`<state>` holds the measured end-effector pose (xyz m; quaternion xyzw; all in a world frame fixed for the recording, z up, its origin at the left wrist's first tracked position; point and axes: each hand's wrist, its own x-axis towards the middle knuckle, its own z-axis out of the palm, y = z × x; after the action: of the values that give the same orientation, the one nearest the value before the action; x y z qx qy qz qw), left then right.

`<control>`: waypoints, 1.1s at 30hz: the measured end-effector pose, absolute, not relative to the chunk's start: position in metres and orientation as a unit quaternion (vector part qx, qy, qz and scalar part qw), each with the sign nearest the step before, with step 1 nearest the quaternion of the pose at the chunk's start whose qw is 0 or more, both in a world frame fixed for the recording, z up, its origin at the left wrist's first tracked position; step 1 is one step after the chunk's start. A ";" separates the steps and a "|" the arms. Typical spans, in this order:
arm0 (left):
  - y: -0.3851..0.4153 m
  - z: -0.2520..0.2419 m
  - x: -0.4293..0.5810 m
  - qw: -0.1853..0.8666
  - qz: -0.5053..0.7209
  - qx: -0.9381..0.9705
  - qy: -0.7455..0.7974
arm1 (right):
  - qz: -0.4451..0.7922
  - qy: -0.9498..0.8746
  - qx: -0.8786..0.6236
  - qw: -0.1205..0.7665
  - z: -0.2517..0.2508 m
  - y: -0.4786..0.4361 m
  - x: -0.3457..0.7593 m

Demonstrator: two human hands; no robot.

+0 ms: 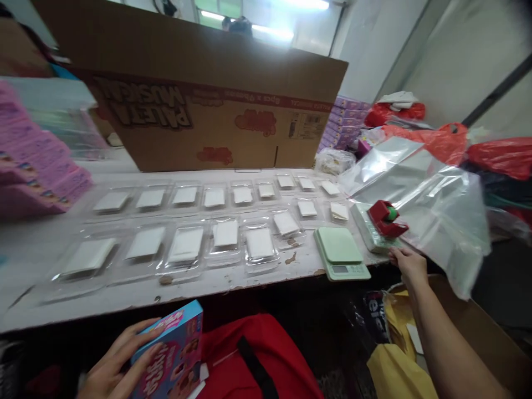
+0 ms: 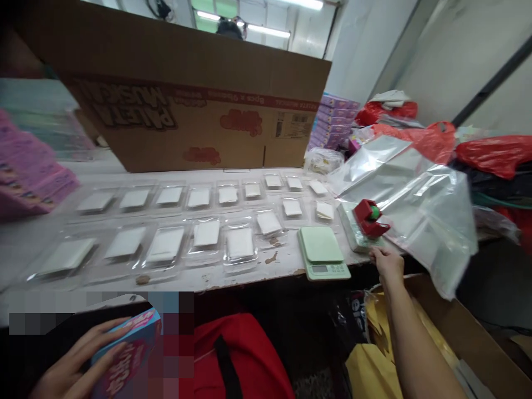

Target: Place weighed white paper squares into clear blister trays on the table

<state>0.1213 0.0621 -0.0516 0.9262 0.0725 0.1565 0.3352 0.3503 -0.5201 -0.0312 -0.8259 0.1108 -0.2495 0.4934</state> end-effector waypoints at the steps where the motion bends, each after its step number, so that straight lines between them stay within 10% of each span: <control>1: 0.061 -0.049 0.120 0.353 0.123 0.926 0.058 | -0.208 0.096 -0.820 0.525 -0.039 -0.496 0.341; 7: 0.047 -0.034 0.118 0.410 0.108 0.905 0.031 | 0.229 -0.067 -0.669 0.704 -0.049 -0.254 0.247; 12: 0.043 -0.034 0.108 0.409 0.134 0.902 0.022 | 0.351 -0.141 -0.592 0.712 -0.048 -0.111 0.193; 24: 0.053 -0.034 0.093 0.415 0.146 0.895 0.077 | -0.088 -0.576 -0.774 0.246 -0.055 -0.108 0.196; 33: 0.069 -0.024 0.082 0.412 0.186 0.881 0.141 | -0.002 -0.506 -0.820 0.270 -0.066 -0.130 0.218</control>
<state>0.0823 0.0688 -0.0237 0.8806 0.1412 0.1859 0.4123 0.2184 -0.1304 -0.0659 -0.8195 -0.5056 -0.0020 0.2697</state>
